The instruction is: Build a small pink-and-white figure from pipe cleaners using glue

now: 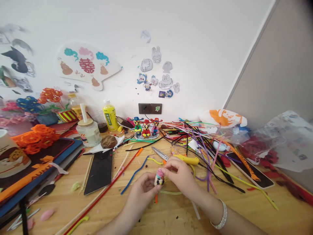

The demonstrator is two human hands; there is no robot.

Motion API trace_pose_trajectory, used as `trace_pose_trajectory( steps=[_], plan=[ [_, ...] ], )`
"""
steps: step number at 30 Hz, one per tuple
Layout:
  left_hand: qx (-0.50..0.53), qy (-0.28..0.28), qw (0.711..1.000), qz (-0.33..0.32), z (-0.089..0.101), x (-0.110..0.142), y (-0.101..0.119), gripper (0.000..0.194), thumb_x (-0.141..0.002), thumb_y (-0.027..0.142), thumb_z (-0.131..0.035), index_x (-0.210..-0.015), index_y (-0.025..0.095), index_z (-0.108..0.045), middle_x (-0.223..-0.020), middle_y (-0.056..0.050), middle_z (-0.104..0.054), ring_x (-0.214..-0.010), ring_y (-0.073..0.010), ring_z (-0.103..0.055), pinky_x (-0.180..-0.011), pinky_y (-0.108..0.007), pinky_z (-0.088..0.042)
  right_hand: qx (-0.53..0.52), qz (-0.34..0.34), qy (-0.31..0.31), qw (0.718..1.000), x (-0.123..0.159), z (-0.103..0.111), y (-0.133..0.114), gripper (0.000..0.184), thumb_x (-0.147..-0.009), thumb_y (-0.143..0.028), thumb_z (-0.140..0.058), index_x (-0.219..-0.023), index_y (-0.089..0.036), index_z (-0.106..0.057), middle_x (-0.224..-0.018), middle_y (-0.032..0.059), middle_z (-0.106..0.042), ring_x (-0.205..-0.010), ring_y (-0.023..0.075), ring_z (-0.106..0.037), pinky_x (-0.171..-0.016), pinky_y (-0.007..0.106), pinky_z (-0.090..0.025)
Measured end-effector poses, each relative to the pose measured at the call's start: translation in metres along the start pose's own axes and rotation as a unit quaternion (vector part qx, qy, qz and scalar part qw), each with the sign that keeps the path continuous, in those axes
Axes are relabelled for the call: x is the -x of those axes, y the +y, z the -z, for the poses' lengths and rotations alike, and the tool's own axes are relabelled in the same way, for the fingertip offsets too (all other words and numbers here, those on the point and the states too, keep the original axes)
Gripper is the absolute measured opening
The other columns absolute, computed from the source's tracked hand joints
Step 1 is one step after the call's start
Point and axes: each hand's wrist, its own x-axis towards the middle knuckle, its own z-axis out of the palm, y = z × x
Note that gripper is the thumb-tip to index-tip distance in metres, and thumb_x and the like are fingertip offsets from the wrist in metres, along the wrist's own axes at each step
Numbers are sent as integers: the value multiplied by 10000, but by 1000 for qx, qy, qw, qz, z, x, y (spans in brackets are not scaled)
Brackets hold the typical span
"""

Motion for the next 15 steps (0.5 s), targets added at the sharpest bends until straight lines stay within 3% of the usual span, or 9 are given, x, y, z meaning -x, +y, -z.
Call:
trace_pose_trajectory(
  steps=[7, 10, 15],
  plan=[
    [13, -13, 999, 30, 6, -5, 1, 341, -488, 346, -782, -718, 154, -619, -724, -29, -664, -696, -168, -613, -684, -282, -472, 69, 91, -43, 993, -8, 19, 3, 172, -806, -188, -541, -674, -187, -652, -692, 10, -597, -723, 147, -521, -734, 308, -388],
    [36, -16, 998, 49, 11, -9, -2, 358, -521, 358, -770, -769, 148, -619, -746, -39, -669, -703, -173, -628, -698, -294, -482, 60, 75, -20, 995, -7, 18, 7, 171, -815, -164, -493, -803, -182, -663, -774, 38, -623, -774, 160, -539, -734, 310, -411],
    [97, -3, 993, 72, 15, -13, -6, 366, -541, 336, -771, -811, 154, -606, -730, -20, -659, -670, -152, -635, -739, -313, -487, 0, 5, -64, 998, -2, 4, 4, 156, -767, -145, -528, -838, -170, -665, -812, 43, -644, -761, 161, -575, -705, 291, -450]
  ],
)
